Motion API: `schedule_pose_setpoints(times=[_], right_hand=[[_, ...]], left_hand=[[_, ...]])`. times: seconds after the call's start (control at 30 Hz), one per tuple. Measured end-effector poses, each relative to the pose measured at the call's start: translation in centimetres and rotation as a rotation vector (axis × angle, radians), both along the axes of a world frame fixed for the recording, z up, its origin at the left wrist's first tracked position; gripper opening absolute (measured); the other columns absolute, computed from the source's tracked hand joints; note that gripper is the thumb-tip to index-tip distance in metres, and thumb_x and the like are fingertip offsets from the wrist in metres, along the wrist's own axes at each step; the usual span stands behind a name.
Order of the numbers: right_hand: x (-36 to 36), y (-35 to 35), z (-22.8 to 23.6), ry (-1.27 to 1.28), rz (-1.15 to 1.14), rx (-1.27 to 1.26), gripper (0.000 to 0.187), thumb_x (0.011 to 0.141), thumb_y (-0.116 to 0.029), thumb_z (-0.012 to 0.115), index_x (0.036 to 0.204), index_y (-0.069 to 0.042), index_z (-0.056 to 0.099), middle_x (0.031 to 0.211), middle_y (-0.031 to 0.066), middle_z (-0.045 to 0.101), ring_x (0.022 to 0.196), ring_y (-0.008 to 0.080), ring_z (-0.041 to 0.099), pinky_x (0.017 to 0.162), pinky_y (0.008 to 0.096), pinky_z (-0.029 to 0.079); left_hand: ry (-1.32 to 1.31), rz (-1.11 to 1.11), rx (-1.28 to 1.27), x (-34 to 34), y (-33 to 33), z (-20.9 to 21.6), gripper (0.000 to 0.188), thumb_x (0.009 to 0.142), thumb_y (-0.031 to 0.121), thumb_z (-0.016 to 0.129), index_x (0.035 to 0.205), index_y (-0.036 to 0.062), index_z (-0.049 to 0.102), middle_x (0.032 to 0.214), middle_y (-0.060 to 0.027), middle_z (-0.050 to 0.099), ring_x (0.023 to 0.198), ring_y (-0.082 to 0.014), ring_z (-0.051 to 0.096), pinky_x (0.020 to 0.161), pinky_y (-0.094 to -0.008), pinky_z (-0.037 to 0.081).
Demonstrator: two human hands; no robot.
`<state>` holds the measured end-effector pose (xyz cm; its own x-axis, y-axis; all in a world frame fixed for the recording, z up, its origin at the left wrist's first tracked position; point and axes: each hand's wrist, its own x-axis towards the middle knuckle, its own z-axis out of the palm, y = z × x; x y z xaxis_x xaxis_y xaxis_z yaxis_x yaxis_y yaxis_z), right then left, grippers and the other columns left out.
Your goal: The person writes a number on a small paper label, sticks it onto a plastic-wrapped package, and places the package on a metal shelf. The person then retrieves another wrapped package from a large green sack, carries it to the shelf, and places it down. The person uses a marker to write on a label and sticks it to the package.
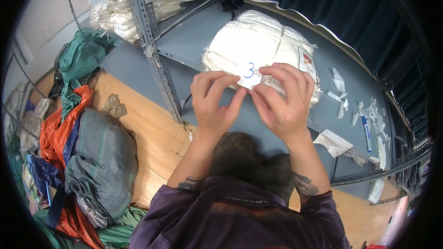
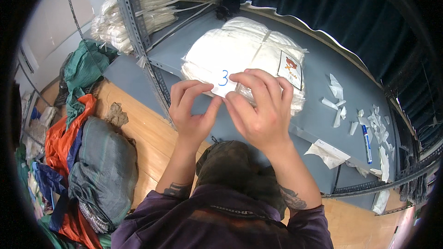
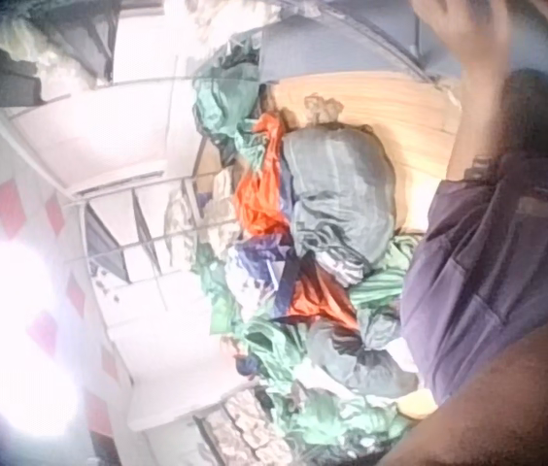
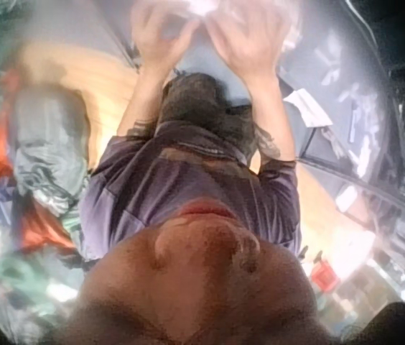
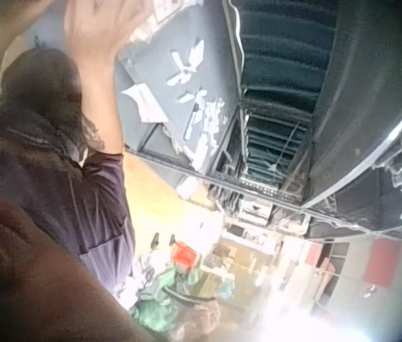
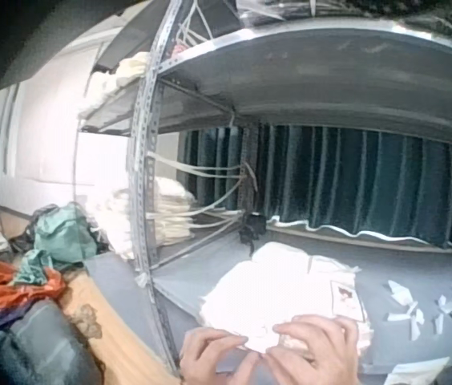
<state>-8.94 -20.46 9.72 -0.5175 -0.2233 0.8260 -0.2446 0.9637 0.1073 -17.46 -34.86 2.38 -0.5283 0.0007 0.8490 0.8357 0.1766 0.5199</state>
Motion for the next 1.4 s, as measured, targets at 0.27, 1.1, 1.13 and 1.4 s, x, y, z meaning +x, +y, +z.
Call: schedule_pose_setpoints(times=[0.27,1.1,1.13,1.4], right_hand=[[0.8,-1.4,1.2,-0.092,-0.013,-0.075,0.015,0.076,-0.016,0.081,0.084,-0.015,0.070,0.118,-0.0003,0.067,0.115,0.0243,0.060,0.097,0.0428,0.036],[-0.5,-0.9,0.8,-0.093,0.032,0.011,0.018,0.076,-0.013,0.082,0.092,-0.015,0.071,0.115,-0.0024,0.071,0.112,0.0223,0.065,0.092,0.0397,0.039],[-0.5,-0.9,0.8,-0.097,0.028,0.017,0.019,0.077,-0.013,0.081,0.092,-0.015,0.071,0.116,-0.0022,0.071,0.112,0.0223,0.065,0.092,0.0396,0.039],[-1.4,-0.3,1.1,-0.123,-0.002,0.000,0.017,0.079,-0.012,0.078,0.091,-0.012,0.065,0.122,0.0020,0.071,0.113,0.0237,0.067,0.089,0.0396,0.041]], left_hand=[[0.212,0.045,-0.088,-1.2,-1.9,1.3,0.028,0.067,0.007,0.088,0.092,0.0138,0.078,0.093,0.0002,0.070,0.092,-0.0234,0.061,0.079,-0.0359,0.048],[0.422,-0.065,-0.273,-4.0,-3.8,2.7,0.020,0.072,0.001,0.075,0.090,0.0092,0.073,0.101,-0.0024,0.074,0.087,-0.0232,0.068,0.074,-0.0346,0.048],[0.423,-0.072,-0.270,-3.9,-3.7,2.6,0.019,0.072,0.001,0.075,0.090,0.0082,0.072,0.103,-0.0032,0.075,0.086,-0.0234,0.068,0.073,-0.0345,0.048],[0.432,-0.082,-0.234,-4.7,-2.4,2.9,0.015,0.075,0.003,0.072,0.087,0.0076,0.066,0.105,-0.0050,0.076,0.082,-0.0240,0.068,0.069,-0.0359,0.048]])
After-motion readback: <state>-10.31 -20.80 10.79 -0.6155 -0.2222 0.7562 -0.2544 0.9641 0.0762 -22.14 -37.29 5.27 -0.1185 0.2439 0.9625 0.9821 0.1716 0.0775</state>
